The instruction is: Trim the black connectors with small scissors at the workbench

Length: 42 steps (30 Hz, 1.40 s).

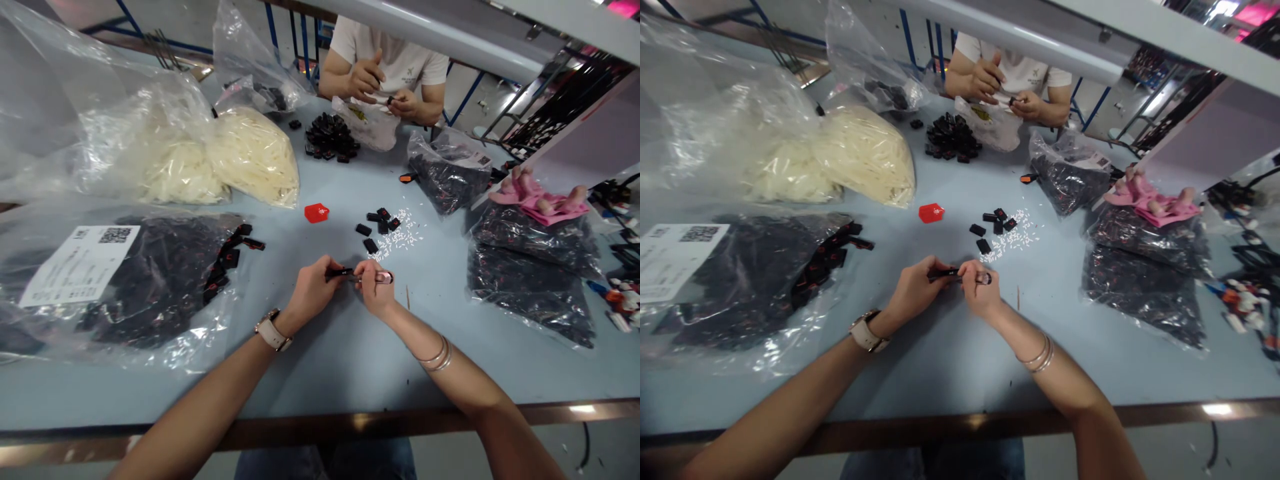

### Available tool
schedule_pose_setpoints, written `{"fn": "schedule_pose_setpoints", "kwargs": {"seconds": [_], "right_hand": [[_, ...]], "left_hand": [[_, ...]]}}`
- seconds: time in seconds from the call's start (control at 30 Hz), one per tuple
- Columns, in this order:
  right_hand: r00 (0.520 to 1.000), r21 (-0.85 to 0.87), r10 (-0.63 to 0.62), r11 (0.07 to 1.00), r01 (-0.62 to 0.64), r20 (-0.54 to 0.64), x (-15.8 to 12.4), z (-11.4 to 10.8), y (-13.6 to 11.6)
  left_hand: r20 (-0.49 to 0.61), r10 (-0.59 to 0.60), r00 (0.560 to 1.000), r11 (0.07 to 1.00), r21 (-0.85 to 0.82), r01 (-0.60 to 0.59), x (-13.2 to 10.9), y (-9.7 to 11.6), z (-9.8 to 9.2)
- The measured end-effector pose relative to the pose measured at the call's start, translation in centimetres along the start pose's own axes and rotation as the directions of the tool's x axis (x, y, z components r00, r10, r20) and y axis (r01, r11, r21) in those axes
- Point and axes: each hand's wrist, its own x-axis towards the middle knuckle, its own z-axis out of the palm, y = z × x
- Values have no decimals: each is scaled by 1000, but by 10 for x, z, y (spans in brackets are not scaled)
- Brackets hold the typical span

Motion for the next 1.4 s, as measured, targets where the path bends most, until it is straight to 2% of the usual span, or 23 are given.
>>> {"fn": "schedule_pose_setpoints", "kwargs": {"seconds": [0.2, 0.4, 0.63, 0.77, 0.97, 1.2, 1.4], "right_hand": [[1000, -73, 8, 997, -7, 17, 2, 0, -6], [998, -114, -49, 992, 52, 30, 3, 1, -5], [998, -15, -39, 999, 39, -44, -2, 0, -3], [1000, 25, -26, 999, 27, -11, -1, 1, -2], [998, -31, 14, 999, -12, 55, 0, 3, 1], [999, 30, -1, 1000, 3, -46, -1, 0, -1], [999, 92, 42, 995, -42, 4, 3, 1, -3]], "left_hand": [[-9, 4, 1000, 1000, -22, -5, 0, -1, 1], [-15, 8, 1000, 999, -39, -9, 0, -1, 1], [-19, 21, 1000, 999, -24, -21, 1, -3, 1], [-18, 6, 1000, 1000, -6, -6, 1, -3, 1], [-3, -2, 1000, 1000, -31, 2, 0, -1, 1], [-7, 7, 1000, 1000, -14, -7, 1, -3, 1], [-10, 4, 1000, 1000, -22, -4, 1, -1, -1]]}}
